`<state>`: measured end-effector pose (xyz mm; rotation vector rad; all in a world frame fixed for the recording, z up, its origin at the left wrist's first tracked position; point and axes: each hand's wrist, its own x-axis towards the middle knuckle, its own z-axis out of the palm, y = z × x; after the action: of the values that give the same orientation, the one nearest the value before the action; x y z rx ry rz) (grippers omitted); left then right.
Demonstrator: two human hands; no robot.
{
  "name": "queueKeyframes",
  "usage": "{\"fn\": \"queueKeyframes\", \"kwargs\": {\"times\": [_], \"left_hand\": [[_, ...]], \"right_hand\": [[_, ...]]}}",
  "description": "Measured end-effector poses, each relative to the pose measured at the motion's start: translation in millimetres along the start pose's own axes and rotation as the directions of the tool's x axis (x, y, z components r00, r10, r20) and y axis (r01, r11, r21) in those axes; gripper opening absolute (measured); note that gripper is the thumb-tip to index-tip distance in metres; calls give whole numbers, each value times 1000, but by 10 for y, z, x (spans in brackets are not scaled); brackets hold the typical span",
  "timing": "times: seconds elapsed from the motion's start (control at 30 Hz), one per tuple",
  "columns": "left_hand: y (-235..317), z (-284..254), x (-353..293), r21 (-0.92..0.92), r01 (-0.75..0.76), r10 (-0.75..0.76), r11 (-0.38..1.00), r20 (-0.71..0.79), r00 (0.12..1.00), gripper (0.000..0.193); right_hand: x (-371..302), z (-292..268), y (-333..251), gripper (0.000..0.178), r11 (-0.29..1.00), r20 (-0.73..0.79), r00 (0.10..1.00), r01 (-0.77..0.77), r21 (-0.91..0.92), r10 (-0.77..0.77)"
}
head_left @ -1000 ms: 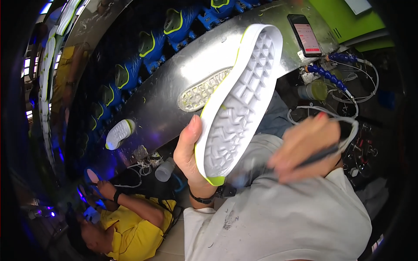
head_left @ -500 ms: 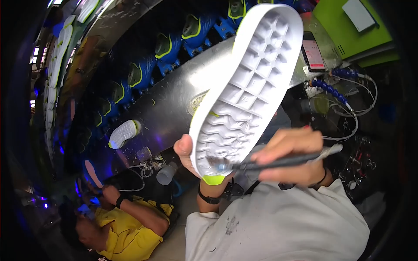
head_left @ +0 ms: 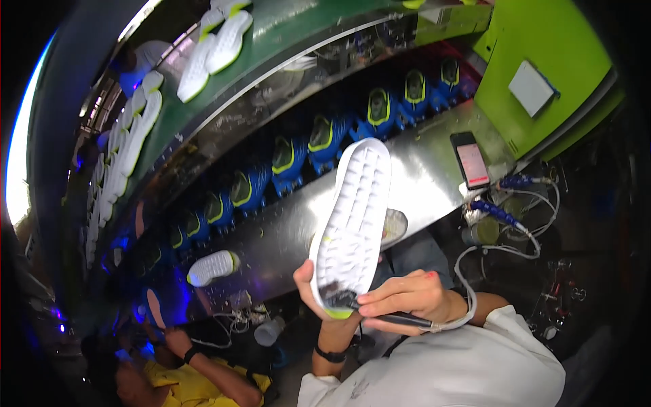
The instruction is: Applying liquid to shoe soles using a brush in a manufacturing setting.
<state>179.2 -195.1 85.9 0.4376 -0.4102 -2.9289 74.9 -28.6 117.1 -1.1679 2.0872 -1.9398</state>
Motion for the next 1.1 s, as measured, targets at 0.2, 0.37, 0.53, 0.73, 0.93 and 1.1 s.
{"fn": "queueKeyframes", "kwargs": {"times": [0.2,0.37,0.53,0.73,0.93,1.1], "left_hand": [[-94,431,34,55,-96,94,994,35,995,90],[184,1261,763,127,-366,308,922,332,892,77],[1270,1853,2415,680,-134,630,-721,724,282,49],[1995,1413,1983,482,-96,424,-871,836,349,18],[1547,944,1100,729,-140,667,-670,675,316,51],[863,84,671,885,-228,244,405,136,960,47]], "right_hand": [[338,-37,-86,19,892,-335,848,-297,340,411],[-170,-300,-425,28,940,38,999,9,342,-24],[-192,-290,-454,18,688,-203,853,-223,690,481],[-620,-285,99,24,317,128,737,-432,845,664],[-693,-142,180,27,202,178,791,-355,913,586],[-548,-173,132,27,414,21,799,-334,847,601]]}}
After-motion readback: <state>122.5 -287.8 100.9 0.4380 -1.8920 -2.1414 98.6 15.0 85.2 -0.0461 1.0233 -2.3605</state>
